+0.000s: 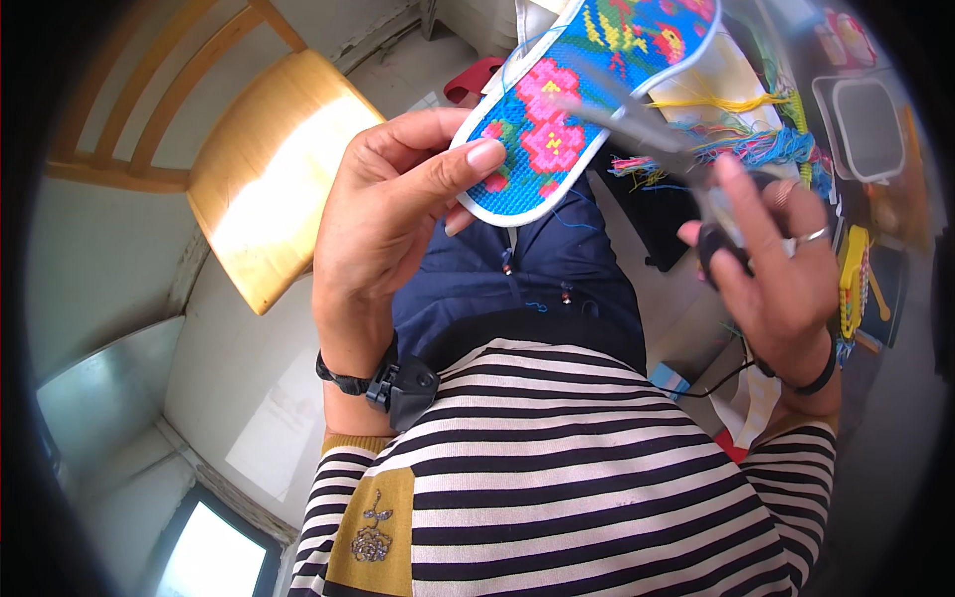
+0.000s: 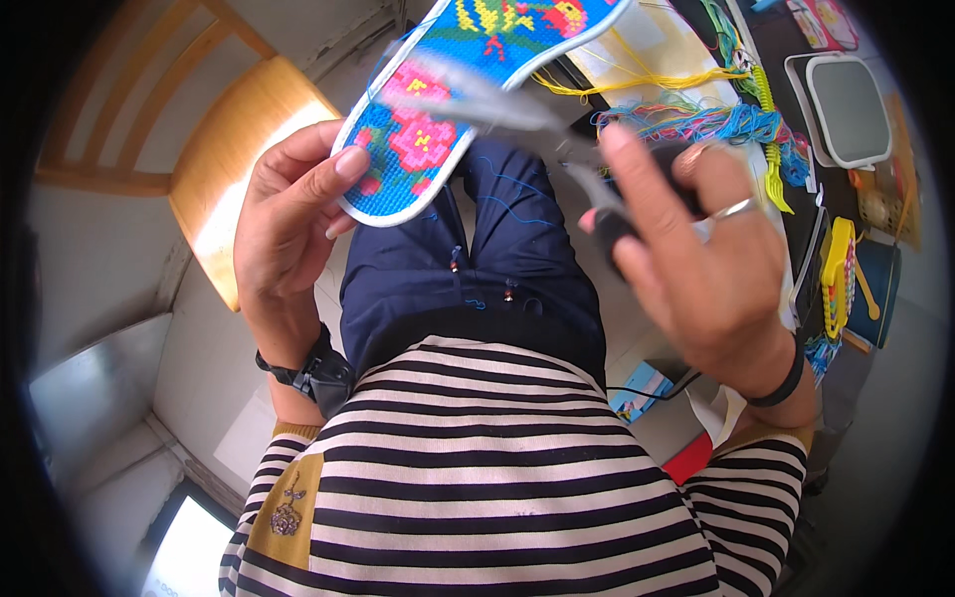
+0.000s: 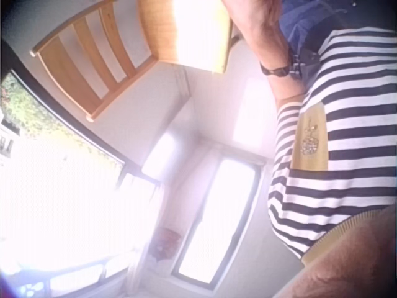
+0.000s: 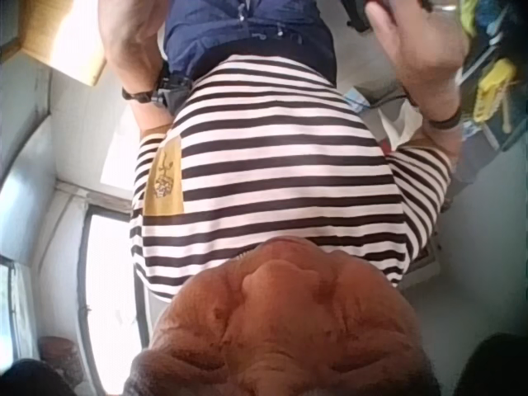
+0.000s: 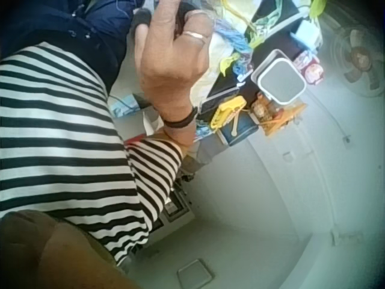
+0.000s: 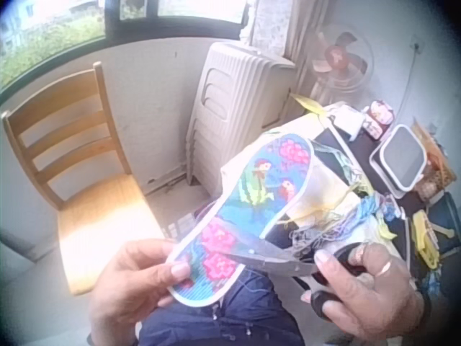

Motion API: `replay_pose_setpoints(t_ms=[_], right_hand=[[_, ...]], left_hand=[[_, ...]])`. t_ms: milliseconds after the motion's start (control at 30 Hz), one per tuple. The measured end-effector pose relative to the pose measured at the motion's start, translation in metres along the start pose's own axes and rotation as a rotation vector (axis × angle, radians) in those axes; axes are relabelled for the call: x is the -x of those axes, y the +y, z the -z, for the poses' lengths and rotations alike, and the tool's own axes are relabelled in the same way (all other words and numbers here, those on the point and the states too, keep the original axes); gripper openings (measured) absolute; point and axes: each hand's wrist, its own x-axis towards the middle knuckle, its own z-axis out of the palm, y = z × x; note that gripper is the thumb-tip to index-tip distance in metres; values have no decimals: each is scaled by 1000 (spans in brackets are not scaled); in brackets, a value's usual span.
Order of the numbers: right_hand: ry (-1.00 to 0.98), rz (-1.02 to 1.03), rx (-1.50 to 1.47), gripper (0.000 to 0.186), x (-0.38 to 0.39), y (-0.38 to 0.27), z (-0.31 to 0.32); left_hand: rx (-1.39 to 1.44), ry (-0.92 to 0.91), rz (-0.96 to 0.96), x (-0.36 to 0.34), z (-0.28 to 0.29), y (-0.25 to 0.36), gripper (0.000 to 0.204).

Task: The person uses scissors to trim the excess material from around the edges of a decorative shoe insole while holding it by hand.

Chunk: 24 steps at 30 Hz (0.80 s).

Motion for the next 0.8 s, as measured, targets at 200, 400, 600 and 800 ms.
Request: replay_pose_setpoints(t_ms=[200, 400, 600, 800], right_hand=[[-66, 30, -77, 61, 2, -4, -6], [49, -174, 94, 58, 0, 11, 3], [-11, -94, -55, 61, -1, -7, 5], [-48, 19, -40, 61, 6, -15, -6]], left_hand=[[5, -21, -36, 0, -1, -2, 24], [3, -26, -24, 3, 0, 1, 25], [6, -6, -39, 1, 2, -3, 25], [-1, -6, -44, -1, -1, -4, 24]])
